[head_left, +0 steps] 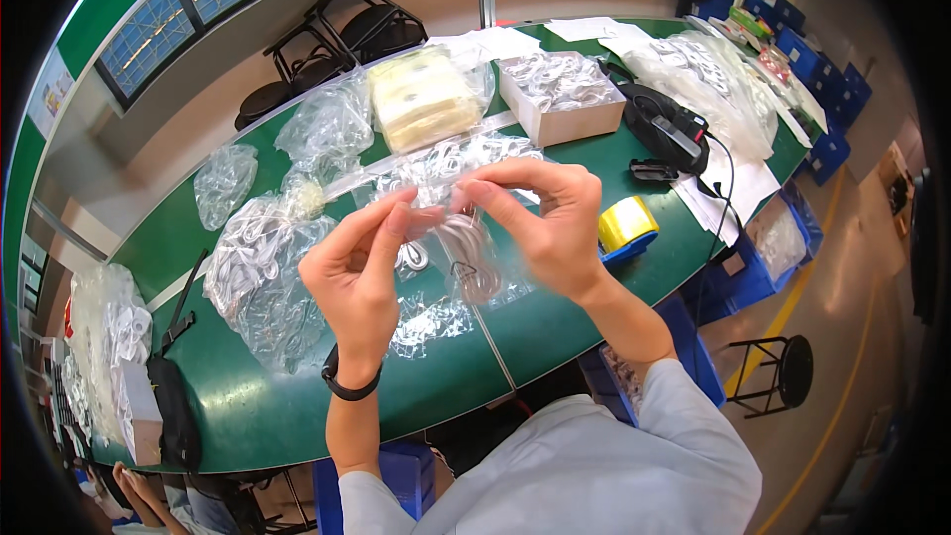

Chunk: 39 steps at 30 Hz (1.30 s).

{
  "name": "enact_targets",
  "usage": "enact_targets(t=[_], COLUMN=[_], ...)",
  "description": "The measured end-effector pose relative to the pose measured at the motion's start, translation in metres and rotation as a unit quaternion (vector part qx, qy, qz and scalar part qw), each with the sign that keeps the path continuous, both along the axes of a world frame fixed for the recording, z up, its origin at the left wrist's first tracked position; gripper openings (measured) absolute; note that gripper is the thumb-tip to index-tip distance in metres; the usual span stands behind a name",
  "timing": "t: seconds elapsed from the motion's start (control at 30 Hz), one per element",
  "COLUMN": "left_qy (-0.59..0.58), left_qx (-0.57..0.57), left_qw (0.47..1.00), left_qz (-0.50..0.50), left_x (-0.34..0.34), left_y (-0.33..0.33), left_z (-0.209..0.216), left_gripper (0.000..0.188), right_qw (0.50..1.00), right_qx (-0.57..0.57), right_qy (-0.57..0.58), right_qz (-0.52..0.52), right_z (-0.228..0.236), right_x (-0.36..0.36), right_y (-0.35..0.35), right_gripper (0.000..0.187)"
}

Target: Sorting and organizing small coiled cables at an industrial workbench.

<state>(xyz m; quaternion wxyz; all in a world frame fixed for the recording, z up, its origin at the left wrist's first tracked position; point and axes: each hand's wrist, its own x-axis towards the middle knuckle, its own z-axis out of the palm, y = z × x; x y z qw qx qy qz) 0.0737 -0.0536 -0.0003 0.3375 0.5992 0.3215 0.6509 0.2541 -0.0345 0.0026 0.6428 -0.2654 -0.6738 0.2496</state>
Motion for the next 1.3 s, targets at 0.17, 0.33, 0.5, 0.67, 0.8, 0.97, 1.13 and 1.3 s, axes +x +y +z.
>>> enact_targets(t=[0.17,0.33,0.5,0.67,0.8,0.97,1.13,1.3], left_qy=[0.044,0.12,0.18,0.225,0.227,0.186,0.235,0.114], left_qx=[0.034,0.1,0.238,0.267,0.256,0.227,0.217,0.129], left_qw=[0.998,0.988,0.954,0.937,0.94,0.956,0.947,0.985], left_qz=[-0.011,-0.019,-0.039,-0.015,0.005,-0.026,0.035,-0.009], left_x=[-0.007,-0.023,-0.017,-0.018,-0.016,-0.017,-0.025,-0.012], left_y=[-0.006,-0.011,-0.015,-0.024,-0.026,-0.028,-0.021,-0.026], left_z=[0.007,0.009,0.019,0.023,0.024,0.031,0.019,0.021], left_gripper=[0.018,0.025,0.029,0.03,0.027,0.025,0.021,0.026], right_qw=[0.997,0.987,0.96,0.949,0.951,0.962,0.974,0.977], right_qx=[-0.028,0.06,0.043,0.008,0.05,0.043,-0.027,-0.064], right_qy=[0.028,0.003,0.048,0.075,0.055,-0.009,0.013,0.039], right_qz=[0.06,0.149,0.273,0.306,0.3,0.27,0.226,0.197], right_z=[0.001,0.0,-0.002,-0.003,0.0,0.01,0.012,0.01], right_x=[0.005,0.016,0.022,0.018,0.02,0.022,0.018,0.014], right_y=[-0.001,0.004,0.004,0.003,0.004,-0.002,-0.008,-0.009], right_gripper=[0.01,0.016,0.024,0.025,0.022,0.019,0.027,0.024])
